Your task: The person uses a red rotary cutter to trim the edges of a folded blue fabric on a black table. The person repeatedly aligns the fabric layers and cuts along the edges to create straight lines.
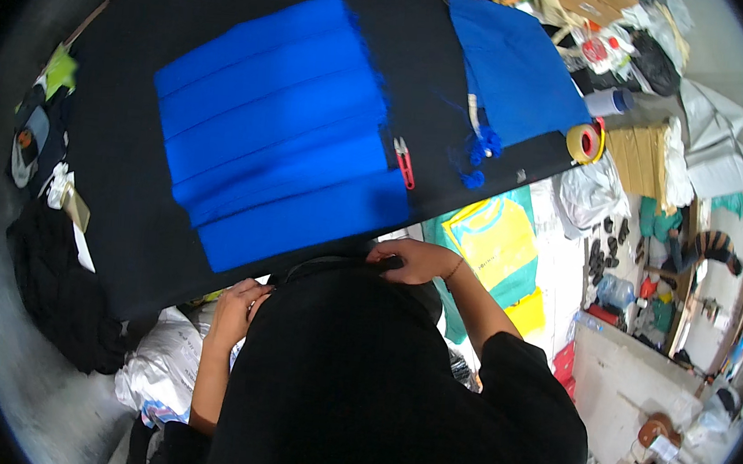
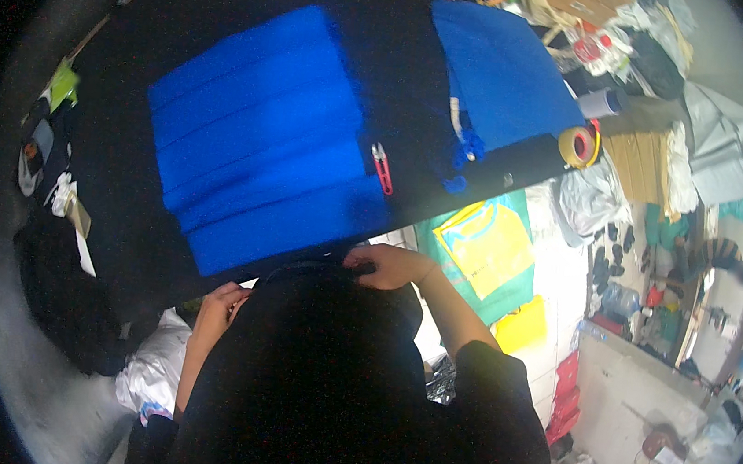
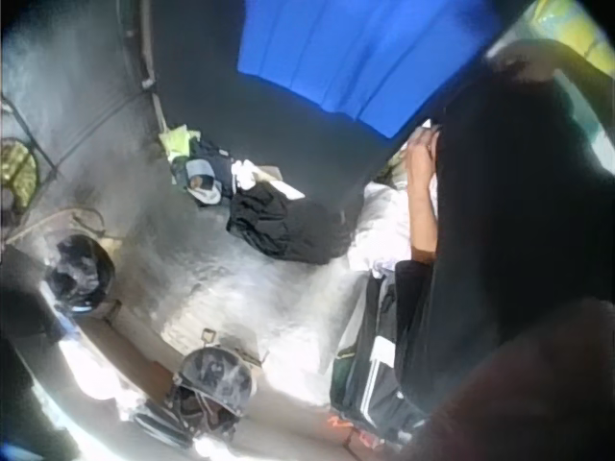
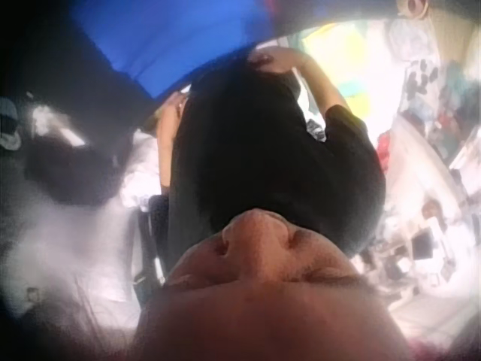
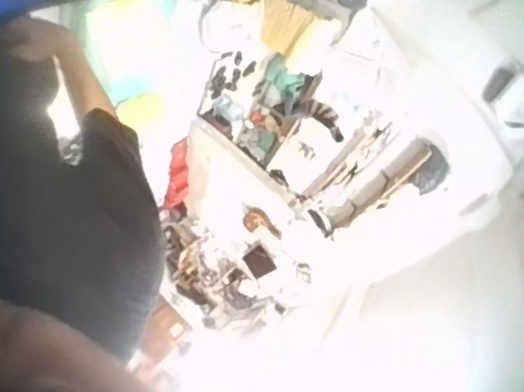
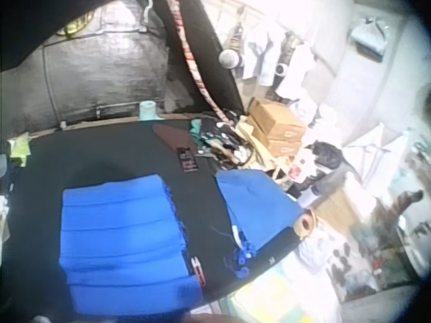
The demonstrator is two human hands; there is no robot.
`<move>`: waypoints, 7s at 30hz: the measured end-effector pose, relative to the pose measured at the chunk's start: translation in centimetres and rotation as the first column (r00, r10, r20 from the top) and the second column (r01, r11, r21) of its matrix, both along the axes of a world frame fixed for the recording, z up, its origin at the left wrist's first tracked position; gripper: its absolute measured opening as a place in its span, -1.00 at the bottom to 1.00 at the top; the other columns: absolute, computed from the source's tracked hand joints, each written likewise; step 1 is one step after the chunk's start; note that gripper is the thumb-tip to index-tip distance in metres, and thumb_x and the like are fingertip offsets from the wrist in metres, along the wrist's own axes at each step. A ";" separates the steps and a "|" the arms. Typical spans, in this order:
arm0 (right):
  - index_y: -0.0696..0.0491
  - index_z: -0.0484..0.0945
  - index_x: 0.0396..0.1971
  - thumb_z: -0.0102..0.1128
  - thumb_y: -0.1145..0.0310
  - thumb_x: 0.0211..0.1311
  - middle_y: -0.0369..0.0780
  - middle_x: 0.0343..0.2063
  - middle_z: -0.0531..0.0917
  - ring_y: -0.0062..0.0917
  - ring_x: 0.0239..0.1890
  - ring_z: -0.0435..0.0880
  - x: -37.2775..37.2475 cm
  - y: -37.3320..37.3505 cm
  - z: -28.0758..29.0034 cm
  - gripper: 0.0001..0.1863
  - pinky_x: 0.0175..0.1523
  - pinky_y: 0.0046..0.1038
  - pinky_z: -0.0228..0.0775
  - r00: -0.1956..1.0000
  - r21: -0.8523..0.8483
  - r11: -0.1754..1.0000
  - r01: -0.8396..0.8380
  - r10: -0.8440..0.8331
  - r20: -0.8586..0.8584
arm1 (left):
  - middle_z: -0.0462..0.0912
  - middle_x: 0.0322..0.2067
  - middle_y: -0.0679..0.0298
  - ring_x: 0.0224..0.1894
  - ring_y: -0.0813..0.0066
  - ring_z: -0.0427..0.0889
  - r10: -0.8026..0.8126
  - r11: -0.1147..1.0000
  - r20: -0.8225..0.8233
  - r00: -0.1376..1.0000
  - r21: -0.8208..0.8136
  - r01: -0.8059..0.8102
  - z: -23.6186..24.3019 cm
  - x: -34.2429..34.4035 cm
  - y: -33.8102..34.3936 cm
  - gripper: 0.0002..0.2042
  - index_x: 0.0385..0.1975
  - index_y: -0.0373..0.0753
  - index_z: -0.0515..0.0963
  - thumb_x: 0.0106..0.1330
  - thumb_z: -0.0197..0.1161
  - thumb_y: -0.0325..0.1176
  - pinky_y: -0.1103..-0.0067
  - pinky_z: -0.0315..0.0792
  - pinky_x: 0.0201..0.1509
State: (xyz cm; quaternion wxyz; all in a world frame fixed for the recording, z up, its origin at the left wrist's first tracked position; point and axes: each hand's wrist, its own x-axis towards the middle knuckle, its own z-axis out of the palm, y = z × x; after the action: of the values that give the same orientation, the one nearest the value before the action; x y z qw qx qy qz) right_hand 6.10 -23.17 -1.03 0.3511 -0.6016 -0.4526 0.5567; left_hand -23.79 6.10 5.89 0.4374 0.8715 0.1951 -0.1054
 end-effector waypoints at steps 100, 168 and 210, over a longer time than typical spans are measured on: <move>0.16 0.59 -0.18 0.59 0.25 0.21 -0.13 -0.36 0.77 -0.42 -0.32 0.75 9.2 14.5 -2.7 -0.61 -0.11 -0.36 0.60 0.350 0.293 0.482 0.826 -0.846 0.403 | 0.64 -0.42 0.46 -0.36 0.76 0.50 0.887 0.460 0.197 0.417 -0.446 -0.768 -6.3 5.5 14.3 -0.90 -0.11 -0.24 0.54 0.52 0.33 -0.44 0.72 0.36 -0.22; 0.08 0.60 -0.06 0.43 0.18 0.27 -0.13 -0.19 0.55 -0.19 -0.08 0.58 9.9 4.2 -3.3 -0.63 -0.05 -0.19 0.44 0.165 0.349 0.804 0.481 -0.474 0.865 | 0.76 -0.23 0.21 -0.25 0.50 0.69 0.357 0.900 0.326 0.875 -0.371 -0.229 -8.1 28.4 -7.6 -0.89 -0.18 -0.31 0.76 0.39 0.43 -0.43 0.58 0.52 -0.16; 0.16 0.62 -0.16 0.49 0.42 0.34 -0.44 -0.50 0.56 -0.84 -0.42 0.45 13.8 10.4 -1.6 -0.78 -0.34 -0.64 0.34 0.642 0.323 0.643 0.695 -0.757 0.124 | 0.71 -0.33 0.19 -0.33 0.29 0.70 0.027 0.994 0.503 0.864 -0.108 0.032 -5.2 28.6 -4.5 -0.86 -0.34 -0.21 0.74 0.29 0.52 -0.29 0.47 0.56 -0.24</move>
State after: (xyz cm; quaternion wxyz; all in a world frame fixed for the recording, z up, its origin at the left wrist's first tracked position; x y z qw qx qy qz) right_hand 19.89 -12.81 -2.60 0.5581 -0.7490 -0.2758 0.2266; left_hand 4.78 1.59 0.66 0.5215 0.8429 0.0671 0.1141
